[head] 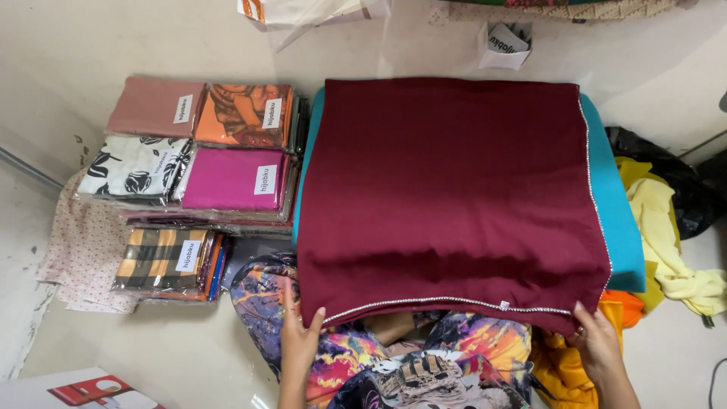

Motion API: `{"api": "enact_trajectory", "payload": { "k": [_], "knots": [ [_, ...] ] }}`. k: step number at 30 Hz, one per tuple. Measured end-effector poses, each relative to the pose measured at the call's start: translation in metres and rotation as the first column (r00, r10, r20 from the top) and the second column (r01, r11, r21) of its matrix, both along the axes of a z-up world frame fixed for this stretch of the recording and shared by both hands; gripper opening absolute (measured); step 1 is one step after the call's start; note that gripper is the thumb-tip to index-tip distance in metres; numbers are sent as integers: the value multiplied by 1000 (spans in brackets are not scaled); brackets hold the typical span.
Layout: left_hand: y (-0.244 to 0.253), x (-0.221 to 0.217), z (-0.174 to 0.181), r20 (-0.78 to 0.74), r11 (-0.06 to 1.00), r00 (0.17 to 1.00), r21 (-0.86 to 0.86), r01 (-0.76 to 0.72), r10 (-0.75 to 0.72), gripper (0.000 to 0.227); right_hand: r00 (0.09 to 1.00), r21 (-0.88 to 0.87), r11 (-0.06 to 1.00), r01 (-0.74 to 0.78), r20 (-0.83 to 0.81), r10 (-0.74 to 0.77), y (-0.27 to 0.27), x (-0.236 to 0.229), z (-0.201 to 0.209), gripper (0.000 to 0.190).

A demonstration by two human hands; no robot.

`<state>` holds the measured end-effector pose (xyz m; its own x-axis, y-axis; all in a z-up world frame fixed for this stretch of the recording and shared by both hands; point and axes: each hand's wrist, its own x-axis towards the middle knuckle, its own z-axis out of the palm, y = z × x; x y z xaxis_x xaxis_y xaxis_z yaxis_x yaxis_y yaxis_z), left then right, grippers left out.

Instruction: A person unfolds a maroon scarf on a blue padded mat and uses a lint roller to clean the fabric, with several other packaged scarves visible nearby.

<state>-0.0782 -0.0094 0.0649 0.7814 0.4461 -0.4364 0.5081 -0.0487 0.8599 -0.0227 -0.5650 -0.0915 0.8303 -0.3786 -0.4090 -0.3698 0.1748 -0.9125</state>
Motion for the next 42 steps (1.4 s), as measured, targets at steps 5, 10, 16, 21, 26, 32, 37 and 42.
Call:
{"api": "enact_trajectory", "payload": {
  "k": [5,10,16,21,26,32,37,42],
  "knots": [
    [13,-16,4,100,986,989,139,97,-111,69,997,-94,994,61,56,-55,46,-13,48,41],
    [18,-19,0,-7,979,988,129,155,-155,35,969,-302,937,174,225,-107,62,-20,66,56],
    [30,-24,-15,-136,884,947,339,321,-292,69,905,-859,508,-62,166,392,35,-40,85,39],
    [39,-30,-40,-78,733,909,565,378,-409,73,819,-833,366,-416,-168,549,-8,-28,84,85],
    [49,-29,-50,88,631,901,742,226,-426,63,835,-903,95,-420,-343,431,-38,-24,73,95],
    [59,16,24,187,478,846,874,89,-499,58,689,-989,134,-68,51,723,-57,34,129,51],
    [74,107,77,483,818,681,472,328,-551,41,816,-728,627,-277,167,554,-90,128,157,44],
    [79,239,48,419,945,855,243,218,-305,15,851,-290,885,-364,283,443,-59,245,167,31]
  ]
}}
